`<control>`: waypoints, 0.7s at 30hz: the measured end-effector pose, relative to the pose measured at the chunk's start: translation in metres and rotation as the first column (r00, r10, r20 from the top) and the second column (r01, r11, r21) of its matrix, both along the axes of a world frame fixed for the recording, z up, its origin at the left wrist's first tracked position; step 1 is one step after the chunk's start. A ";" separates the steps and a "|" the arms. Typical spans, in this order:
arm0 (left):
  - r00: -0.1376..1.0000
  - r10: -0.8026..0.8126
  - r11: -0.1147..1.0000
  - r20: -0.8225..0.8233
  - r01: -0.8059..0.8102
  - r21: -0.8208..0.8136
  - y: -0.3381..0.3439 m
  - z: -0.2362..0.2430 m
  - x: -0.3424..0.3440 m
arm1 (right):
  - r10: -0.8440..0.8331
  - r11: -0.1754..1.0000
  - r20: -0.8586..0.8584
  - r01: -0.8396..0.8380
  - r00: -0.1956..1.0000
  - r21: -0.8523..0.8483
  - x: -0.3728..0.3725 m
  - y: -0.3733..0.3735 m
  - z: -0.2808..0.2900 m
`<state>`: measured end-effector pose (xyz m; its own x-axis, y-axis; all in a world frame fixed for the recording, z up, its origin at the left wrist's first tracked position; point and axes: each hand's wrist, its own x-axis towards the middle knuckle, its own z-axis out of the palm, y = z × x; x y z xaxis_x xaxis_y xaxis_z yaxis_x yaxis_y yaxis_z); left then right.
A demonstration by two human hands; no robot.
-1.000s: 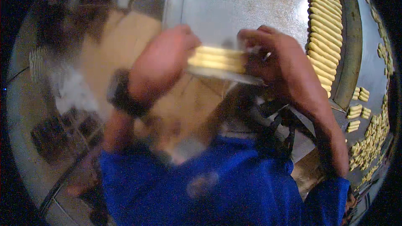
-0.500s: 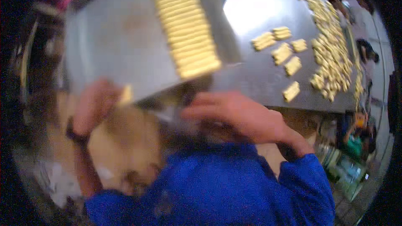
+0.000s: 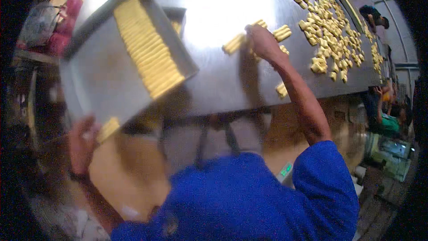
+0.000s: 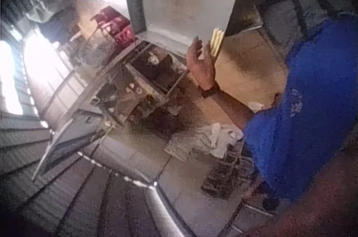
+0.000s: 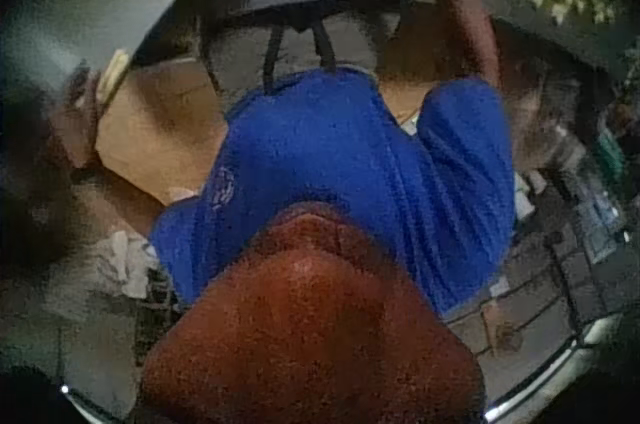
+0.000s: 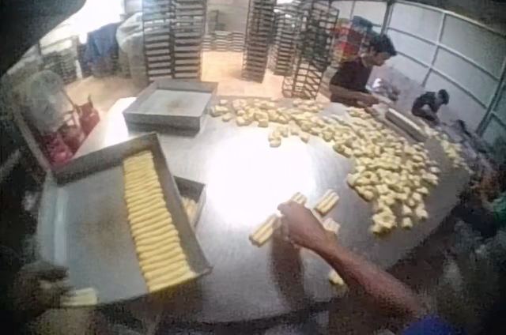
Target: The person rolls pieces of dough into long sticks by hand on a metal table and arranges them in rows onto a baking tray.
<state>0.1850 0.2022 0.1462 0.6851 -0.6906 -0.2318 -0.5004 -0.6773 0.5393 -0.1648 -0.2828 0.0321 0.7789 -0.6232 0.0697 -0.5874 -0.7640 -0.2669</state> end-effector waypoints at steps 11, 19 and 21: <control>0.970 -0.241 0.952 0.031 0.243 -0.184 -0.019 0.039 -0.062 | -0.099 0.994 -0.125 0.104 0.987 0.039 0.038 0.004 -0.003; 0.935 -0.356 0.900 -0.004 0.341 -0.270 -0.044 0.034 -0.073 | -0.155 0.891 0.048 0.119 0.987 0.438 0.016 -0.037 -0.021; 0.915 -0.403 0.882 -0.006 0.386 -0.270 -0.052 0.032 -0.076 | -0.179 0.848 0.160 0.070 0.971 0.525 0.017 -0.032 -0.017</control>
